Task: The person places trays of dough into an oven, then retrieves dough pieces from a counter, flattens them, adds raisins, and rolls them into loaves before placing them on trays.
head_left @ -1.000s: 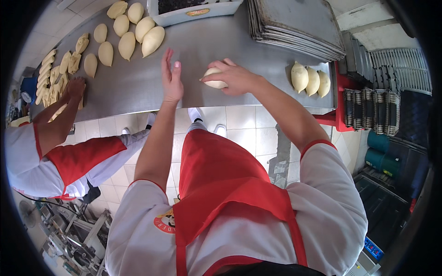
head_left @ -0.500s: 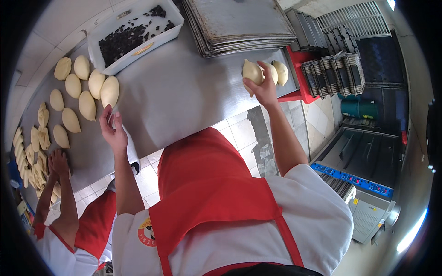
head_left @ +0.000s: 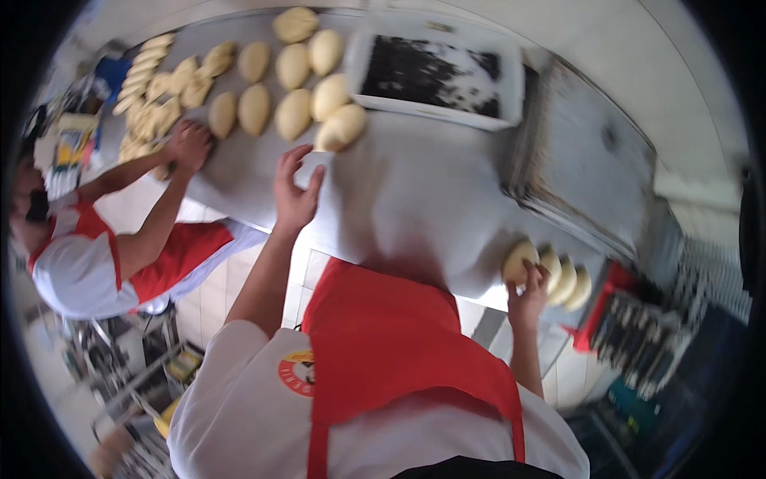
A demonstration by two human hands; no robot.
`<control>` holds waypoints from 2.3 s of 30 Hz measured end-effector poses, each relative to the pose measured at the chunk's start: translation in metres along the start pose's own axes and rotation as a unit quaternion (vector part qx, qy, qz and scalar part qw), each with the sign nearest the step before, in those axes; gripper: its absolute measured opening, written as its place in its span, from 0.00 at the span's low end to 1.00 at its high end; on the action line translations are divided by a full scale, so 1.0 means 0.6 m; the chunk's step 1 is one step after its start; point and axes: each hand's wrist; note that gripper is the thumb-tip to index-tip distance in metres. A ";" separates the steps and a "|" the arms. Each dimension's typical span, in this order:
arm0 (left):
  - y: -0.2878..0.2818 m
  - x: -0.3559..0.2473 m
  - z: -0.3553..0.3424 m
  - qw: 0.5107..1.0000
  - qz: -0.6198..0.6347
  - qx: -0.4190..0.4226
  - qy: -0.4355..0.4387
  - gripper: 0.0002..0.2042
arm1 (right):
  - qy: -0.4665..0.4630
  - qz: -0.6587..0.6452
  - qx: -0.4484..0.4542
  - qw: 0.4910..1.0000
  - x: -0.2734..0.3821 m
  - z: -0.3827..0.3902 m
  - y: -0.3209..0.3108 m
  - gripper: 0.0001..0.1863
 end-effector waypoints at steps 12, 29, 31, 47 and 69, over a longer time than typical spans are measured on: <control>-0.109 0.181 -0.467 0.979 -0.195 -0.016 0.050 0.21 | -0.039 -0.047 0.116 0.991 0.288 -0.162 -0.092 0.26; -0.056 0.008 -0.370 0.770 0.516 0.286 -0.241 0.23 | -0.068 -0.535 0.087 0.838 0.603 -0.221 0.088 0.34; -0.040 -0.066 -0.249 0.690 0.581 0.293 -0.316 0.21 | 0.070 -0.690 0.181 0.697 0.642 -0.239 0.068 0.34; 0.099 -0.219 0.141 0.919 0.335 0.144 -0.149 0.22 | 0.002 -0.719 0.185 0.670 0.422 -0.063 0.039 0.27; 0.082 0.002 0.189 0.887 -0.234 0.274 0.287 0.19 | -0.287 0.055 0.168 0.942 0.352 0.011 0.170 0.22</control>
Point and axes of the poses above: each hand's wrist, its own z-axis away from the middle knuckle, its own y-axis out of the palm, x = y × z, and after that the axes turned 2 degrees about z, right-handed
